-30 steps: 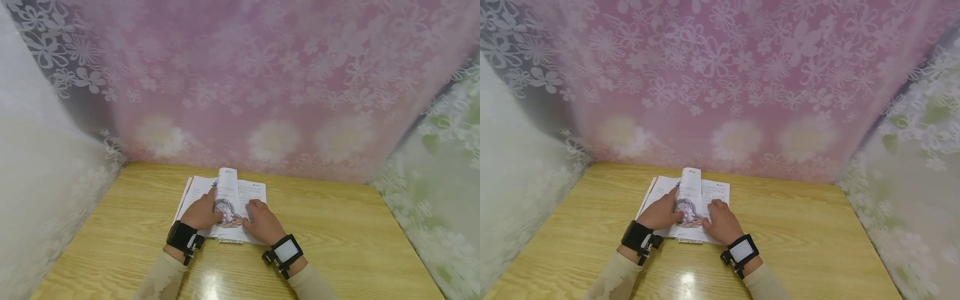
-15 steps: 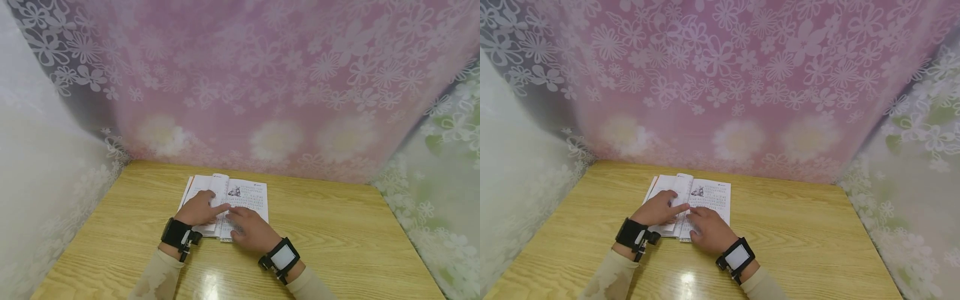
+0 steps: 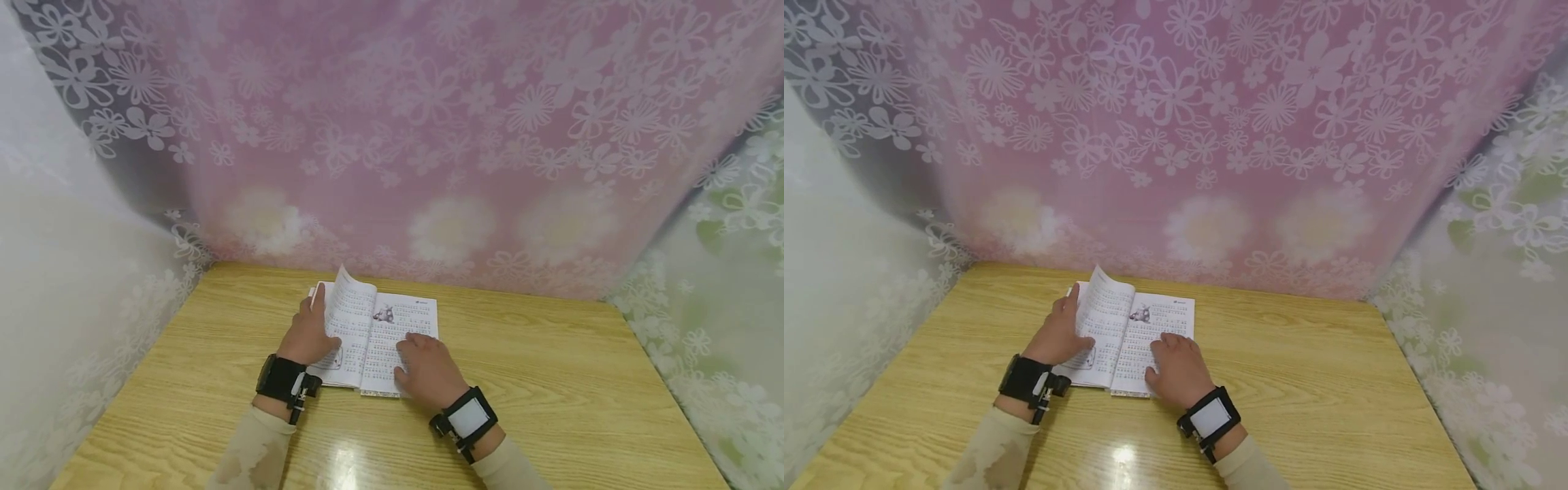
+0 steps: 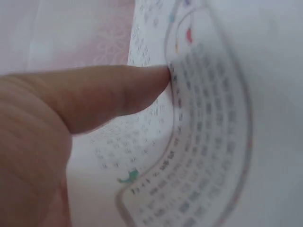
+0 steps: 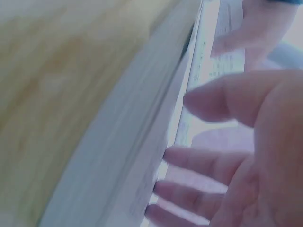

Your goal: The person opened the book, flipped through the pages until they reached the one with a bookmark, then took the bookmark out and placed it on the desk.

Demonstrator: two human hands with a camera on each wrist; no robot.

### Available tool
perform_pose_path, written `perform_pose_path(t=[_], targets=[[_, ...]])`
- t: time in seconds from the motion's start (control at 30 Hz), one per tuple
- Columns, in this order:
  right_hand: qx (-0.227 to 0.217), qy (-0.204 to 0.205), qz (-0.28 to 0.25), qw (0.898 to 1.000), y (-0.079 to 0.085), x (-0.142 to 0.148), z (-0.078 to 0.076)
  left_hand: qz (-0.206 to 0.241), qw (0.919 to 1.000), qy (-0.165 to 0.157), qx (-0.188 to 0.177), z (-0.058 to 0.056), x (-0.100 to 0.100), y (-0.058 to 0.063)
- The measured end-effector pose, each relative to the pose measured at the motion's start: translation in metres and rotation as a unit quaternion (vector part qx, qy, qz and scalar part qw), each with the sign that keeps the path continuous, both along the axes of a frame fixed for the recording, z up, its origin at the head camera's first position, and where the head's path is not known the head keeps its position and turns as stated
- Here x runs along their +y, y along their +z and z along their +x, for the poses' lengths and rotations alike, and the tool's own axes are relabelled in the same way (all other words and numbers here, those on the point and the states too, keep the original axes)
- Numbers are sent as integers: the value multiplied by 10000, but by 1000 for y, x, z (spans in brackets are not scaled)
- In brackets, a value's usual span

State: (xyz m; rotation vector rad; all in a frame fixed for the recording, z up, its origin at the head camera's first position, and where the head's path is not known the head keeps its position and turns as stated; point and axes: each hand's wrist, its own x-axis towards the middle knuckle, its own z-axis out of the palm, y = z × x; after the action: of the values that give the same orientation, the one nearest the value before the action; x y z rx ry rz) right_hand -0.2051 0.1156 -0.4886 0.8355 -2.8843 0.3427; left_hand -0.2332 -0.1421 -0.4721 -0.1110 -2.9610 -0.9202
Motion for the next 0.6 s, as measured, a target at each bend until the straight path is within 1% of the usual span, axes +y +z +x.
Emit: perform_pose_path(t=[0.1, 0.2, 0.3, 0.37, 0.43, 0.47, 0.53, 0.57, 0.6], targets=[[91, -389, -24, 9992, -1, 6, -5, -264, 9991, 282, 153, 0, 2, -2], [45, -574, -90, 9983, -2, 10, -10, -407, 9978, 491, 184, 0, 2, -2], [-24, -649, -148, 9978, -4, 12, -13, -490, 9970, 575, 182, -1, 1, -2], [-27, -667, -165, 9976, -4, 13, -15, -640, 9959, 567, 289, -2, 1, -3], [-32, -654, -164, 9977, -5, 14, -15, -798, 9948, 408, 486, -3, 3, -4], [-39, -642, -198, 9977, -4, 14, -15, -904, 9936, 245, 630, -3, 4, -5], [-49, -611, -241, 9978, -4, 14, -14, -943, 9924, -234, 758, -3, 7, -5], [-70, -597, -289, 9978, -4, 14, -14, -906, 9915, -542, 758, -2, 9, -5], [-95, -580, -319, 9978, -5, 14, -14, -821, 9910, -810, 676, -1, 10, -5]])
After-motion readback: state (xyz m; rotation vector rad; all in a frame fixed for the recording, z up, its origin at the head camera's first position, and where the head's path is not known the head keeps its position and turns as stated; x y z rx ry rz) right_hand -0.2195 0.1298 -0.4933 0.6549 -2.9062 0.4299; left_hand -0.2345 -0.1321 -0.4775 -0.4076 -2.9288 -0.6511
